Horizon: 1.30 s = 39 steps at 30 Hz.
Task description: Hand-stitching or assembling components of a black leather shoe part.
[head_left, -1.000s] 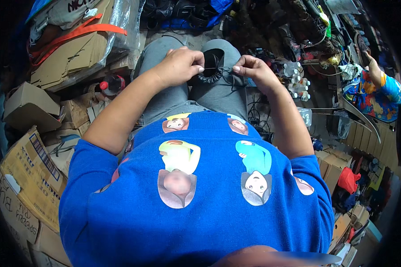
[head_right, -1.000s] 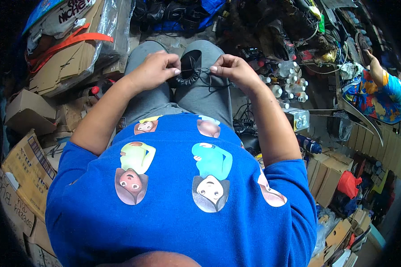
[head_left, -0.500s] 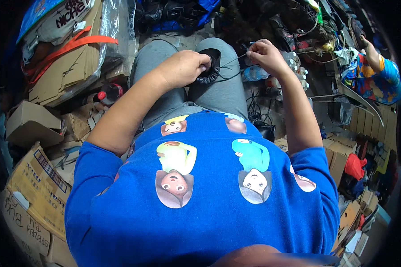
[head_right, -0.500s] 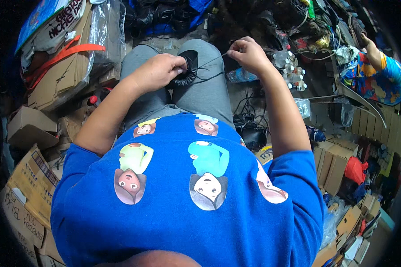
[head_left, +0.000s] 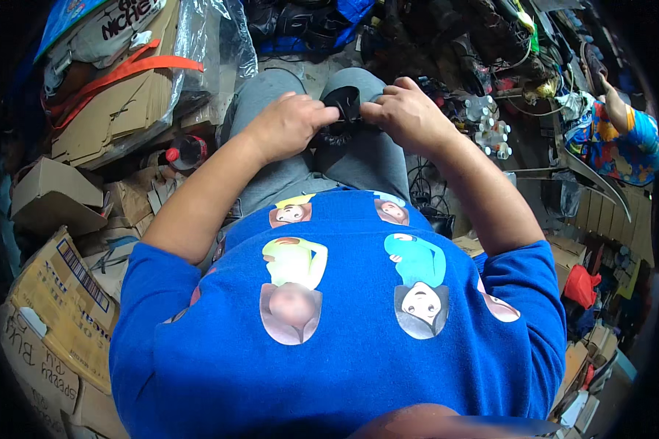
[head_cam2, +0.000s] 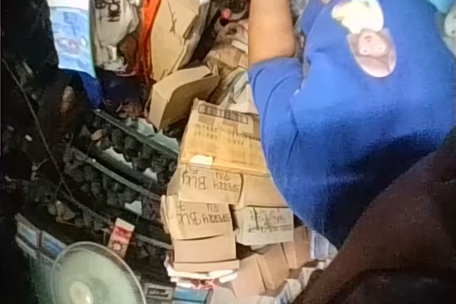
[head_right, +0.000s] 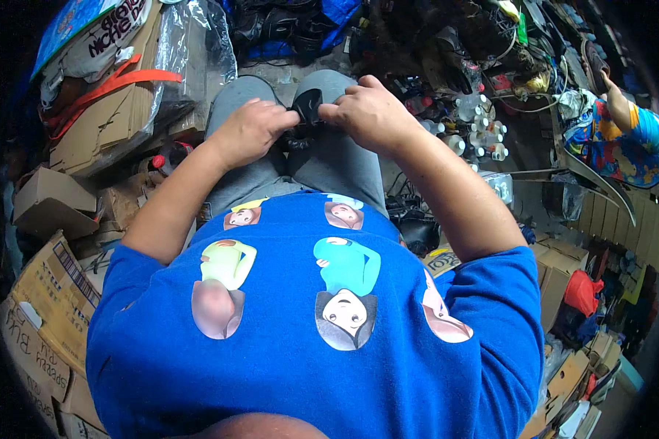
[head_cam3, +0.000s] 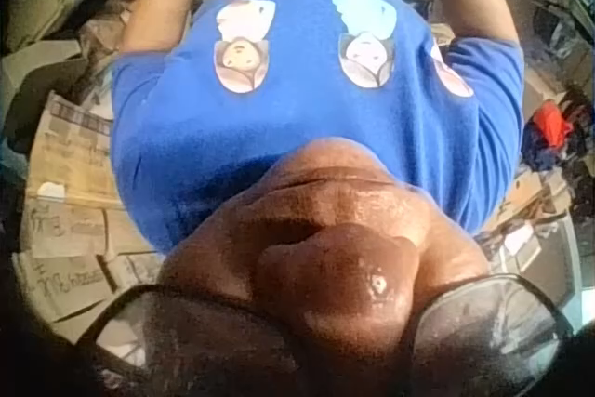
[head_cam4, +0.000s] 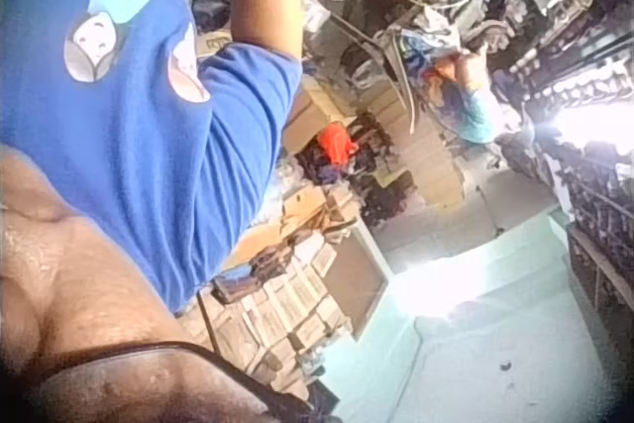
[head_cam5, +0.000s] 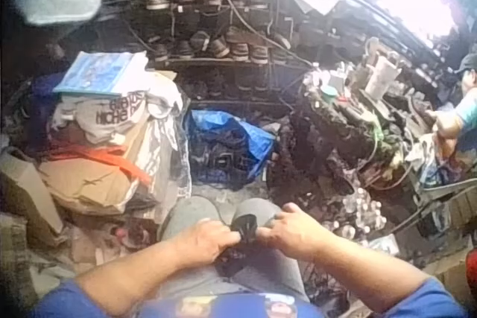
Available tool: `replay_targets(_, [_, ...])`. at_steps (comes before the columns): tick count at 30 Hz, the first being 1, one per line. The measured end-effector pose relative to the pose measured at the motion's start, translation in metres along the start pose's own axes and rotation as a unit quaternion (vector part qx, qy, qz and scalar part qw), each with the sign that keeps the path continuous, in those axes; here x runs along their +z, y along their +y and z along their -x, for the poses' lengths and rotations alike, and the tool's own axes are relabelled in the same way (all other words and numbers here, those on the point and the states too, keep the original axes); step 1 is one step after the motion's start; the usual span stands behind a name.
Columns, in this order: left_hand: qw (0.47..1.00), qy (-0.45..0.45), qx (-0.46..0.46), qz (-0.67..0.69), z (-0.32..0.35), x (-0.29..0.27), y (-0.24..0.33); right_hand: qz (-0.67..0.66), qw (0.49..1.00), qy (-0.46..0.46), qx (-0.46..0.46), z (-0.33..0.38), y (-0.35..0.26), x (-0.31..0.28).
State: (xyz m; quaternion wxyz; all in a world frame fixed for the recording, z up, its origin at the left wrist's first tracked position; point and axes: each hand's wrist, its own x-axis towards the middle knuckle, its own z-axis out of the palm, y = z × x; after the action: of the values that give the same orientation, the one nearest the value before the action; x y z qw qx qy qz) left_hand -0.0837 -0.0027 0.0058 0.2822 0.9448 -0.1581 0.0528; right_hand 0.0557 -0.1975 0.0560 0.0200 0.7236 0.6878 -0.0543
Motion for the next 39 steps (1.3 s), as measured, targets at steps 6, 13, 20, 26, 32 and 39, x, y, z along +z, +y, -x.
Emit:
replay_targets(6, [0.995,0.025,-0.074,-0.061,0.059,-0.043,0.002,-0.135,0.973,0.064,0.175,0.061,0.041,0.01])
replay_targets(13, [0.999,0.034,-0.041,-0.011,0.022,-0.04,0.01,-0.76,0.528,0.352,0.142,0.011,0.03,-0.031])
replay_targets(20, [0.998,0.04,-0.049,0.0,0.02,-0.025,0.013,-0.255,0.947,0.111,0.163,-0.039,-0.012,-0.009])
replay_targets(26, [0.998,0.017,-0.04,-0.033,0.023,-0.017,0.015,-0.189,0.952,-0.076,0.228,-0.039,-0.007,0.003])
replay_targets(32, [0.989,0.005,-0.081,-0.12,0.073,-0.043,-0.007,-0.181,0.956,-0.021,0.23,-0.023,0.001,0.022])
replay_targets(39, [0.82,0.24,-0.083,0.513,0.044,-0.063,0.025,-0.753,0.606,0.221,0.131,-0.025,0.003,0.002])
